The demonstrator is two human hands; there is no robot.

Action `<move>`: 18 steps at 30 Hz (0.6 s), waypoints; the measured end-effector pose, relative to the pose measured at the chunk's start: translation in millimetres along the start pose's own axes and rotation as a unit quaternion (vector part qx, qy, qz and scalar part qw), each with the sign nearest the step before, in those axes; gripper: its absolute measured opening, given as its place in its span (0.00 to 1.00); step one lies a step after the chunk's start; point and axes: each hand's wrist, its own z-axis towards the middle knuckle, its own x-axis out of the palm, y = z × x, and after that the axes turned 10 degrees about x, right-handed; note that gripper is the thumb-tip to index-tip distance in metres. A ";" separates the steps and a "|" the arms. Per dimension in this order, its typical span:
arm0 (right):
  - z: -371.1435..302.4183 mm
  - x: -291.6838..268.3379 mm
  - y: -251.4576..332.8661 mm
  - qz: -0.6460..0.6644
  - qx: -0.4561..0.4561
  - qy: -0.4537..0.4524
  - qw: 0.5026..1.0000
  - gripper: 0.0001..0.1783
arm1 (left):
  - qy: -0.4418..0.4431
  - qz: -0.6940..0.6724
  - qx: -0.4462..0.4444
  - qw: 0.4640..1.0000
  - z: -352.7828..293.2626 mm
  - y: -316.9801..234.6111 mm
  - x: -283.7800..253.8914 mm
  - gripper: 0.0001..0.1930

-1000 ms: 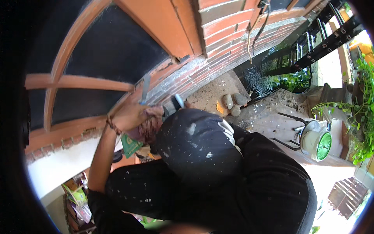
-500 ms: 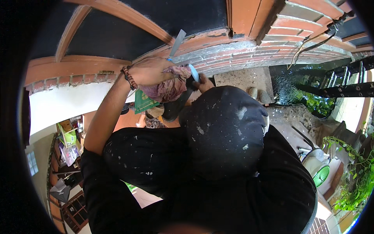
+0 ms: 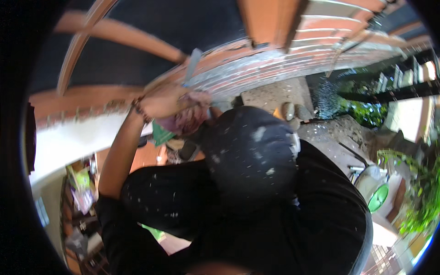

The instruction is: Repairing or scraping a wall surface near a door frame.

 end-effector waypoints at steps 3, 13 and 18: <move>3.3 -34.1 -0.9 0.067 0.077 -0.131 0.986 0.26 | -0.018 -0.025 0.006 1.000 2.1 -17.6 -6.2 0.18; -23.2 -285.0 128.1 -0.503 -0.381 -0.588 0.506 0.20 | 0.042 0.055 0.087 0.994 66.4 -26.5 -13.7 0.17; 55.6 -252.6 183.1 -0.080 -0.216 -0.603 0.764 0.34 | 0.095 0.036 0.110 0.989 90.4 -16.5 -4.8 0.17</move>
